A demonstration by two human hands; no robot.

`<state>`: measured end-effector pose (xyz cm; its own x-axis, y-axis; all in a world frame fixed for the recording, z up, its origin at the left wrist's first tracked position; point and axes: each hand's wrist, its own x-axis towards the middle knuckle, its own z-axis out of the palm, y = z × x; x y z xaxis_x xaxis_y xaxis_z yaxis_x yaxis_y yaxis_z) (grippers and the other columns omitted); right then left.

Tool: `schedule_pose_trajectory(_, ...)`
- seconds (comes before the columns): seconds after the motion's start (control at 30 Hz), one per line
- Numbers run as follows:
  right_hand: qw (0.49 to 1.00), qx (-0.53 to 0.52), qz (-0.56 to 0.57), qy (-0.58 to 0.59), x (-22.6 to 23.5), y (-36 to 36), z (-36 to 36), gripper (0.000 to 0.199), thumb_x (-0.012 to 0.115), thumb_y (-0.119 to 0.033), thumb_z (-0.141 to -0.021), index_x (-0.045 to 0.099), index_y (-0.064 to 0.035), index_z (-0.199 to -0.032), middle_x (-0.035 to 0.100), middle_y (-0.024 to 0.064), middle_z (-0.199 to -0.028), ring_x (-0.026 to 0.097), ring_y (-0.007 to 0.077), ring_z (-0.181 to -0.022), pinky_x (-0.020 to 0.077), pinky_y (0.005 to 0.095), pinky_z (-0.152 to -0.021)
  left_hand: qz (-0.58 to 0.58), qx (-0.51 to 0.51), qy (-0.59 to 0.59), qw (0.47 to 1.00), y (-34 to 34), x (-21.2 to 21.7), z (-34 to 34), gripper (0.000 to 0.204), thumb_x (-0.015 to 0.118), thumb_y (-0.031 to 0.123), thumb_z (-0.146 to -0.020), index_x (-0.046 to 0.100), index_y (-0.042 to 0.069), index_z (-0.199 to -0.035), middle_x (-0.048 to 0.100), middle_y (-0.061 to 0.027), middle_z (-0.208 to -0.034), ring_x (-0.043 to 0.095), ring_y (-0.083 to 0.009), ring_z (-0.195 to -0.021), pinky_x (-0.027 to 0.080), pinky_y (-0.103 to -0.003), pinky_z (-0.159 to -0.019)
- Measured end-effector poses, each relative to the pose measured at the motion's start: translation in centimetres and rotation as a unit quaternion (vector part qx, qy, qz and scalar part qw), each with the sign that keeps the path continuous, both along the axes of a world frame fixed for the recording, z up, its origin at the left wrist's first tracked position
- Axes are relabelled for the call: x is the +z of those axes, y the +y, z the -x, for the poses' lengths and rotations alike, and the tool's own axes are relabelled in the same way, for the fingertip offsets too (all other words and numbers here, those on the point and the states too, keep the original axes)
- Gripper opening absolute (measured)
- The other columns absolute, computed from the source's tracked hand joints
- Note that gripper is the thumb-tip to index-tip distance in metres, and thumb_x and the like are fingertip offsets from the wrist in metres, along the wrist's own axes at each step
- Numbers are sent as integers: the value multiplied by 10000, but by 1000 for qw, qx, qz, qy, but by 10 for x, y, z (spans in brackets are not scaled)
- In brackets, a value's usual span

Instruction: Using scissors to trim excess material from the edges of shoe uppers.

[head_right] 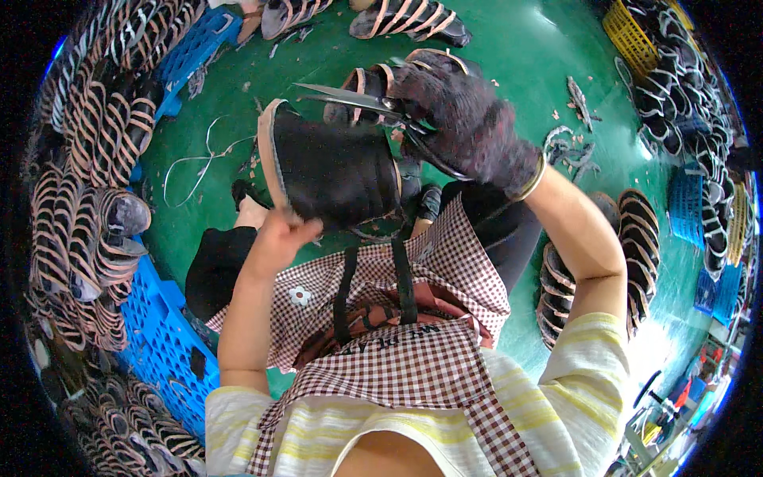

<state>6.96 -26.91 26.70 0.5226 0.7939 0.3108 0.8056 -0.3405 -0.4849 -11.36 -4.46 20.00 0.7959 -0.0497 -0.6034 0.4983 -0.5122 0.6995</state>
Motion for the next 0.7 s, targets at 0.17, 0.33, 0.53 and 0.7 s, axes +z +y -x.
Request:
schedule_pose_trajectory(0.17, 993, 107, -9, -44, 2, -4, -6, 496, 695, -186, -640, 525, -108, -1100, 556, 131, -1046, 535, 331, -965, 441, 401, -833, 109, -59, -281, 952, -19, 18, 42, 355, 616, 93, -745, 532, 17, -1082, 549, -158, -1110, 505, -341, -1038, 394, -376, -887)
schedule_pose_trajectory(0.33, 983, 133, 21, -121, 0, -3, 5, 482, 667, -191, -668, 536, -126, -1127, 570, 135, -1022, 549, 326, -916, 433, 386, -812, 58, -142, -319, 935, -22, 28, 47, 419, 628, 63, -659, 547, 34, -1069, 527, -150, -1150, 454, -372, -1085, 380, -426, -914)
schedule_pose_trajectory(0.53, 980, 168, -32, -99, -9, -12, 0, 490, 745, -111, -549, 580, -96, -1011, 582, 134, -875, 564, 325, -763, 461, 378, -657, 68, -164, -318, 931, -21, 37, 41, 396, 620, 47, -666, 558, 20, -1056, 535, -163, -1126, 453, -371, -1084, 377, -434, -913)
schedule_pose_trajectory(0.7, 998, 23, -40, 32, -7, -30, 9, 501, 766, -226, -621, 548, -29, -1026, 592, 161, -871, 597, 283, -800, 472, 332, -672, 21, -78, -140, 987, -31, 52, 12, 249, 619, 77, -746, 569, 11, -980, 552, -151, -1042, 539, -232, -950, 428, -340, -810)
